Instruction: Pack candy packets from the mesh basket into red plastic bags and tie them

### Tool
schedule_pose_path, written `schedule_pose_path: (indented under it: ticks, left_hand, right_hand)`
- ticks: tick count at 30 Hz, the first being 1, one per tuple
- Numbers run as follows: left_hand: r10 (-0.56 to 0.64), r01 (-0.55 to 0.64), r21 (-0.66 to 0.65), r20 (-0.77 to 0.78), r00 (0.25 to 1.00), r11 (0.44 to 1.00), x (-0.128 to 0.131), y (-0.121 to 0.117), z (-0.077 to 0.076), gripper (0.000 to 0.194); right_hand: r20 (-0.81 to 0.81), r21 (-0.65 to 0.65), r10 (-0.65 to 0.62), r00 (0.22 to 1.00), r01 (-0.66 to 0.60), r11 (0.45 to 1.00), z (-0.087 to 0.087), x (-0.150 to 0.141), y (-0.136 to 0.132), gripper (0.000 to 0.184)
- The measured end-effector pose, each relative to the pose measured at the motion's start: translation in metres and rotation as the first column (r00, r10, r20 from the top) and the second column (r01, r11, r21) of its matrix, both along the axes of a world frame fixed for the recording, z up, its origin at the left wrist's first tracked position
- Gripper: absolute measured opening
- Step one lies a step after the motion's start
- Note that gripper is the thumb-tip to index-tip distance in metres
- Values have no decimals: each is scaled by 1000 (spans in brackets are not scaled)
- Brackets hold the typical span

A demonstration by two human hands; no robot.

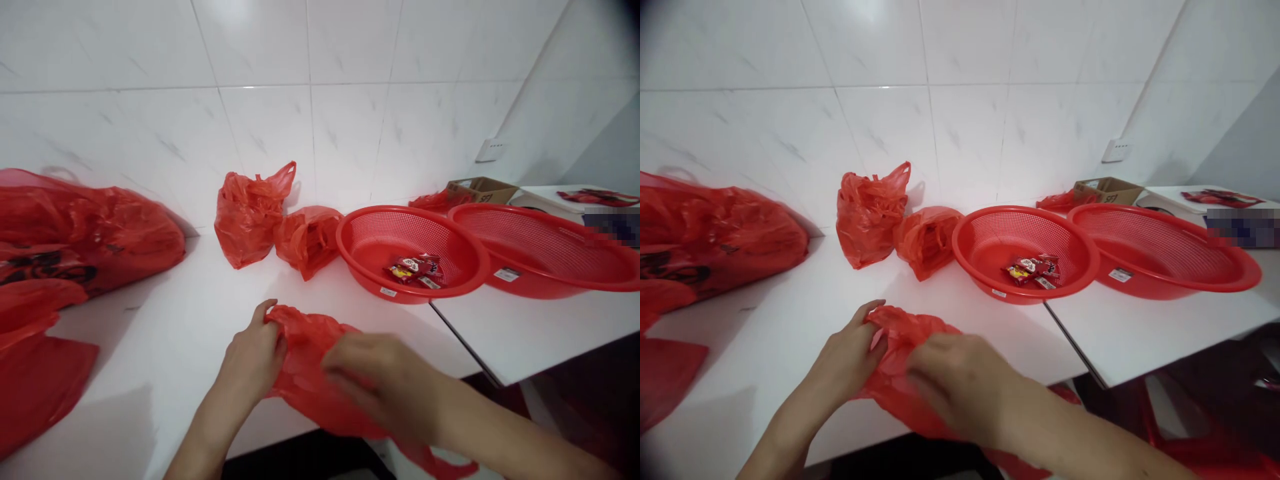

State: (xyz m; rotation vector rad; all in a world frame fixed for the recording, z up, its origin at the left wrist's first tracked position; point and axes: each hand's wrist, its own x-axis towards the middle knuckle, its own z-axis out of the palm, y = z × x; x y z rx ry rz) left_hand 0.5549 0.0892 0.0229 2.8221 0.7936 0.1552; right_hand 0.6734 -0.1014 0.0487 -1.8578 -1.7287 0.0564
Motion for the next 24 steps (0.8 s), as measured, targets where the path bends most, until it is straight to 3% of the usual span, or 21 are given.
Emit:
schedule_pose_path:
  ticks: [2,5,7,9,12,14,16,17,19,21,22,24]
  left_hand:
    - [-67,66,-68,-4,998,995,-5,4,0,32]
    - [-226,227,-244,33,974,943,-18,18,0,40]
    - [-280,289,-344,78,957,893,-25,26,-1,47]
    - [-262,286,-392,116,958,874,-27,32,-3,46]
    - [-163,237,-400,211,964,885,-24,33,-9,48]
    - [-110,230,-437,283,953,869,-21,30,-13,51]
    - [-74,238,-525,313,947,817,-20,28,-14,52]
    - [-62,242,-576,313,948,781,-21,27,-15,54]
    - [-28,237,-669,307,951,704,-22,26,-14,57]
    - [22,228,-745,310,951,627,-24,25,-12,58]
    - [47,225,-773,312,949,593,-25,25,-12,58]
    - [94,217,-807,317,944,549,-26,24,-13,58]
  right_hand:
    - [106,-234,127,986,-99,967,-21,2,14,23]
    - [291,-437,33,956,102,894,-43,28,27,44]
    - [273,-559,32,961,132,819,-48,48,28,70]
    - [238,-619,81,968,87,781,-46,59,25,83]
    - [239,-612,100,966,69,788,-37,58,19,83]
    - [132,-543,105,986,-16,839,-25,56,15,71]
    - [-66,-370,93,993,-111,922,-6,63,13,50]
    - [-142,-263,57,988,-93,960,4,72,12,40]
    - [-173,-139,-97,980,73,988,22,102,13,35]
    - [1,-172,-308,952,303,937,28,142,13,36]
    - [111,-265,-356,928,373,889,26,163,13,39]
    - [234,-517,-371,899,438,735,13,199,13,55]
